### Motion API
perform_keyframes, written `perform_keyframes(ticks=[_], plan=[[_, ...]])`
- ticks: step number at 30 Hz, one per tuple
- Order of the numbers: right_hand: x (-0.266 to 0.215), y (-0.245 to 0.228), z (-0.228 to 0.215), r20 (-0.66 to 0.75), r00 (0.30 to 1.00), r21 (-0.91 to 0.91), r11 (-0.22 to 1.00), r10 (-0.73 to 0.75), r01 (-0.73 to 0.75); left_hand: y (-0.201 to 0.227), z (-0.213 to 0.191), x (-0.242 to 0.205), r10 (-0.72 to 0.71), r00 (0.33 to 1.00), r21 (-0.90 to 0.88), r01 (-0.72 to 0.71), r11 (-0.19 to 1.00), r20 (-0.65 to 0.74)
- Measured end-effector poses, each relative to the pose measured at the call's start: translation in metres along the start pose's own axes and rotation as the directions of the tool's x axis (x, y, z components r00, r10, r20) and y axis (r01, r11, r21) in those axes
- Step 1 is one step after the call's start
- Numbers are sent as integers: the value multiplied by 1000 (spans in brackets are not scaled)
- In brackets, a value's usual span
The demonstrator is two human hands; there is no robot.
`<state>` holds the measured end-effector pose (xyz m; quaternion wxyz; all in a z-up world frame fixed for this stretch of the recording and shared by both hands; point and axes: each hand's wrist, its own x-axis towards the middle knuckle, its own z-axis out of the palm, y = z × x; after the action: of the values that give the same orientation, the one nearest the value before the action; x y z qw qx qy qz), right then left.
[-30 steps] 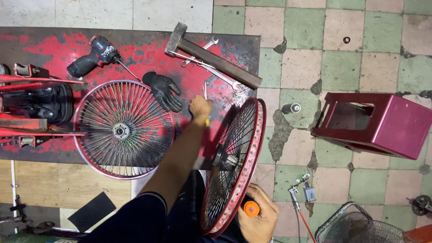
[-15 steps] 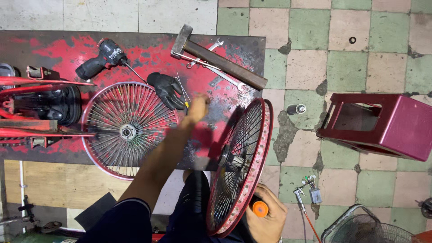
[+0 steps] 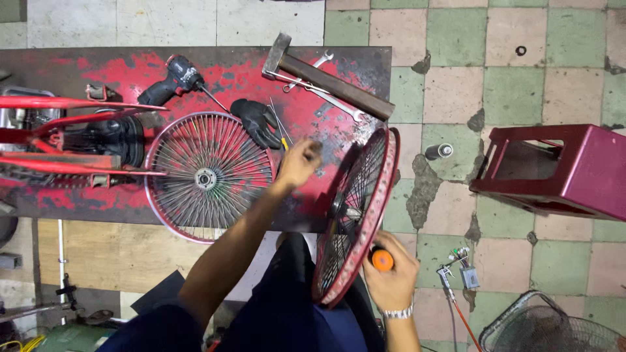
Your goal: The person uses a screwdriver to tighten or adjust the spokes on a bicycle rim held in their lap, rotating the rim to work on different sections.
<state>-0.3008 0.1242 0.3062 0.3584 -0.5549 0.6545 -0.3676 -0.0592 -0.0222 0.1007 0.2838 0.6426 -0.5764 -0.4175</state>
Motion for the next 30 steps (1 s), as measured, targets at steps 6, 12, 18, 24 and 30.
perform_keyframes(ticks=[6, 12, 18, 24, 30], plan=[[8, -5, 5, -37, 998, 79, 996, -41, 44, 127, -52, -132, 176, 877, -597, 146, 789, 447], [31, 8, 19, -87, 995, 156, 987, 51, -37, 164, -53, -144, 323, 906, -501, -152, 852, 275], [43, -1, 15, -63, 991, 77, 991, 115, -110, 164, -45, -116, 299, 926, -410, -185, 893, 233], [14, -51, -41, -344, 928, 367, 930, 141, -5, 161, -42, -106, 370, 905, -379, -273, 884, 210], [-15, -101, -68, -501, 865, 728, 538, -6, 425, 156, -42, -108, 160, 908, -402, 10, 916, 388]])
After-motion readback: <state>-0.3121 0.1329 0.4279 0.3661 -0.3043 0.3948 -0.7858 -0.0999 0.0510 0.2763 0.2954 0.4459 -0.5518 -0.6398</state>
